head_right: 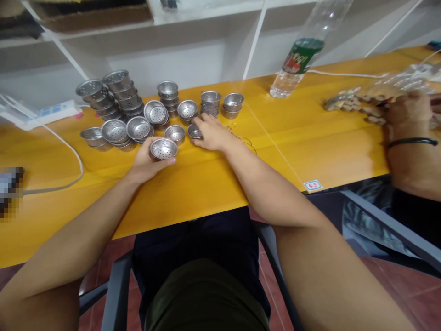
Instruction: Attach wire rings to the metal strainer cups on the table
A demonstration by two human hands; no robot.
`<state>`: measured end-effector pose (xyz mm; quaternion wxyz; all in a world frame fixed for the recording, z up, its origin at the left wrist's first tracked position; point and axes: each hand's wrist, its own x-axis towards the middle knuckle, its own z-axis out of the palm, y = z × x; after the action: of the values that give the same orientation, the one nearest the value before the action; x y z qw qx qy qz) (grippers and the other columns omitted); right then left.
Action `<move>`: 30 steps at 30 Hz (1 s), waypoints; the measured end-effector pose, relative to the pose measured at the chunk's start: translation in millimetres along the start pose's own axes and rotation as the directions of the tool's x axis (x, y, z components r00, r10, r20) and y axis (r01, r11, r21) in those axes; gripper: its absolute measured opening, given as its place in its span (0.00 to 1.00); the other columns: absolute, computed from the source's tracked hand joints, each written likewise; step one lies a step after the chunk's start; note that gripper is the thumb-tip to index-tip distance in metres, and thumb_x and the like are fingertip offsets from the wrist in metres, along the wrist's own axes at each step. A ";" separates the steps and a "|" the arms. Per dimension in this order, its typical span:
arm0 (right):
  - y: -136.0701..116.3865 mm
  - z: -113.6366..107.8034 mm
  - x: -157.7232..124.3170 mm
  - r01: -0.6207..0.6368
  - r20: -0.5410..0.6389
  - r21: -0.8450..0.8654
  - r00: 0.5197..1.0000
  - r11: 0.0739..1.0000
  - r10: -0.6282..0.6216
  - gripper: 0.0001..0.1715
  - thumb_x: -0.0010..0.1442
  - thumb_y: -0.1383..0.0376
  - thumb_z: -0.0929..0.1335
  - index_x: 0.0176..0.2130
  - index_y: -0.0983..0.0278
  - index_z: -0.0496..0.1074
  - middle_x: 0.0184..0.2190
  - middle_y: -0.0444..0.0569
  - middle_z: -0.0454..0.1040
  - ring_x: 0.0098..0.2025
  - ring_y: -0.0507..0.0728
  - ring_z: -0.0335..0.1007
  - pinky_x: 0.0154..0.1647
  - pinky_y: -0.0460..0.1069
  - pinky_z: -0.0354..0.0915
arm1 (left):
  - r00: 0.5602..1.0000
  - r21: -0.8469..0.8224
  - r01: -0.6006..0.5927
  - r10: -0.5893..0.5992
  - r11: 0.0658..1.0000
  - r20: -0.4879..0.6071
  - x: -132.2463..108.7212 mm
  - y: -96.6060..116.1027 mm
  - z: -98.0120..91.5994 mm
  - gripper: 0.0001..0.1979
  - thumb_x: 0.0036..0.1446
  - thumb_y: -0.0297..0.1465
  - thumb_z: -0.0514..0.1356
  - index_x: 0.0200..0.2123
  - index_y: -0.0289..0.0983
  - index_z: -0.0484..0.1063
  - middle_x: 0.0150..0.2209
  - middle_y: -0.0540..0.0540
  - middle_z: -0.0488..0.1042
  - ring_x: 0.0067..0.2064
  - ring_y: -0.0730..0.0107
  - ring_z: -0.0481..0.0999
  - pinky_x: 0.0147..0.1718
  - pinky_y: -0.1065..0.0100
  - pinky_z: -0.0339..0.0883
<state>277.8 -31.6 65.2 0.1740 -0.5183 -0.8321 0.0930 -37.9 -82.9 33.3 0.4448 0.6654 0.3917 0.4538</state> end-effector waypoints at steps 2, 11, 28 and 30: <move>2.2 -6.8 -1.3 0.013 -0.001 0.031 1.000 0.999 -0.013 0.52 0.72 0.47 0.83 0.83 0.65 0.76 0.74 0.72 0.79 0.78 0.89 0.80 0.86 0.80 0.75 | 1.000 -0.007 0.001 -0.001 1.000 -0.008 -0.7 1.2 0.3 0.48 0.45 0.50 0.94 0.61 0.44 0.76 0.60 0.39 0.91 0.59 0.48 0.93 0.58 0.50 0.91; 64.1 -72.2 -15.7 -0.252 0.130 -0.047 0.958 0.967 0.256 0.07 0.78 0.61 0.78 0.51 0.60 0.89 0.50 0.59 0.93 0.53 0.73 0.90 0.61 0.68 0.86 | 0.996 0.084 -0.093 0.093 0.992 0.006 -2.2 -1.5 -2.1 0.49 0.51 0.58 0.93 0.65 0.44 0.80 0.64 0.37 0.89 0.65 0.46 0.91 0.67 0.47 0.89; 68.9 -73.5 -15.9 -0.335 0.207 -0.177 0.907 0.925 0.368 0.07 0.72 0.70 0.77 0.39 0.60 0.82 0.42 0.56 0.90 0.41 0.63 0.82 0.42 0.57 0.72 | 0.994 0.157 -0.108 0.108 0.982 0.010 -2.9 1.6 -4.8 0.47 0.52 0.56 0.93 0.66 0.43 0.81 0.66 0.37 0.91 0.68 0.43 0.92 0.72 0.45 0.88; 73.8 -73.2 -15.6 -0.331 0.152 -0.109 0.926 0.937 0.345 0.04 0.69 0.69 0.78 0.42 0.60 0.84 0.43 0.55 0.90 0.43 0.63 0.83 0.43 0.56 0.75 | 0.994 0.149 -0.113 0.112 0.982 0.011 -2.5 -0.7 -5.0 0.48 0.53 0.57 0.93 0.66 0.43 0.80 0.66 0.37 0.90 0.67 0.44 0.92 0.70 0.47 0.89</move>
<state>373.6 -14.6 104.9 0.0628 -0.6509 -0.7451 0.1312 -43.4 -83.9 33.0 0.3681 0.7185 0.3856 0.4467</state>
